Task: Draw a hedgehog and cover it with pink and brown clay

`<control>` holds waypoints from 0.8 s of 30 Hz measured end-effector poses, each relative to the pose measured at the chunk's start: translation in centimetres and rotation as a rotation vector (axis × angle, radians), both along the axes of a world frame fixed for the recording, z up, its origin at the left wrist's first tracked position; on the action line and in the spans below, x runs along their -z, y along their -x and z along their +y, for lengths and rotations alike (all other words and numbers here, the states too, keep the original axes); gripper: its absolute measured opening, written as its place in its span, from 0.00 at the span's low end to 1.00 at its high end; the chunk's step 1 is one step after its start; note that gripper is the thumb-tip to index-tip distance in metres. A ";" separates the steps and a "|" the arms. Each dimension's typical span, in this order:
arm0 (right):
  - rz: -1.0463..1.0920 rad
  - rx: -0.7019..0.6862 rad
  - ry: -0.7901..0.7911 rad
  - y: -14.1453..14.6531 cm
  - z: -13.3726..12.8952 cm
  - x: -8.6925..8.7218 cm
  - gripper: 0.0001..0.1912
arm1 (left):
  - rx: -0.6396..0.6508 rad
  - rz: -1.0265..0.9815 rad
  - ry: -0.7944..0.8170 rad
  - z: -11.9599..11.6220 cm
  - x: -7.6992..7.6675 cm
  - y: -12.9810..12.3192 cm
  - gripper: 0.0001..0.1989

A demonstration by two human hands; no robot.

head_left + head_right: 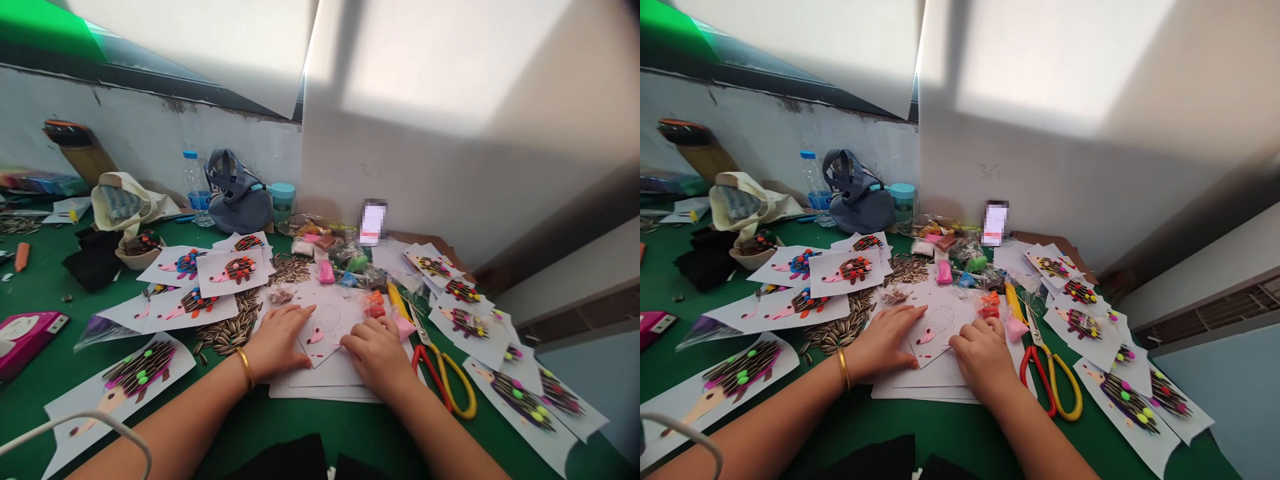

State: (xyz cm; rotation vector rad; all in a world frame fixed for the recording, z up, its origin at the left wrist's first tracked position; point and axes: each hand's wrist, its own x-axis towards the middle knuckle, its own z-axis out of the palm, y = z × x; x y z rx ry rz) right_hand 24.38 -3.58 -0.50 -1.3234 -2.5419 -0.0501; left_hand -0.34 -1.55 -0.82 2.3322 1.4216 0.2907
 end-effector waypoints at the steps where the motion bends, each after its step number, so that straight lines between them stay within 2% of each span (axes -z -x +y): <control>1: 0.011 0.015 0.016 -0.5 0.2 -0.1 0.08 | 0.001 0.001 0.001 0.0 0.0 0.0 0.49; 7: 0.042 0.085 0.015 -1.9 0.5 -0.4 0.10 | 0.004 0.011 0.002 0.0 0.0 0.1 0.48; 9: 0.088 0.063 0.005 -1.3 0.1 -0.5 0.10 | 0.006 0.011 -0.001 0.1 0.1 0.1 0.48; 15: 0.178 -0.128 0.026 1.1 -1.7 -0.3 0.11 | 0.011 -0.003 -0.016 0.0 0.3 0.2 0.49; 21: 0.212 -0.090 -0.038 2.1 -1.1 0.7 0.08 | 0.004 -0.008 -0.007 0.0 0.1 0.1 0.50; 24: 0.163 -0.112 -0.084 2.6 -0.4 1.4 0.11 | 0.002 0.003 -0.001 0.0 -0.1 0.0 0.49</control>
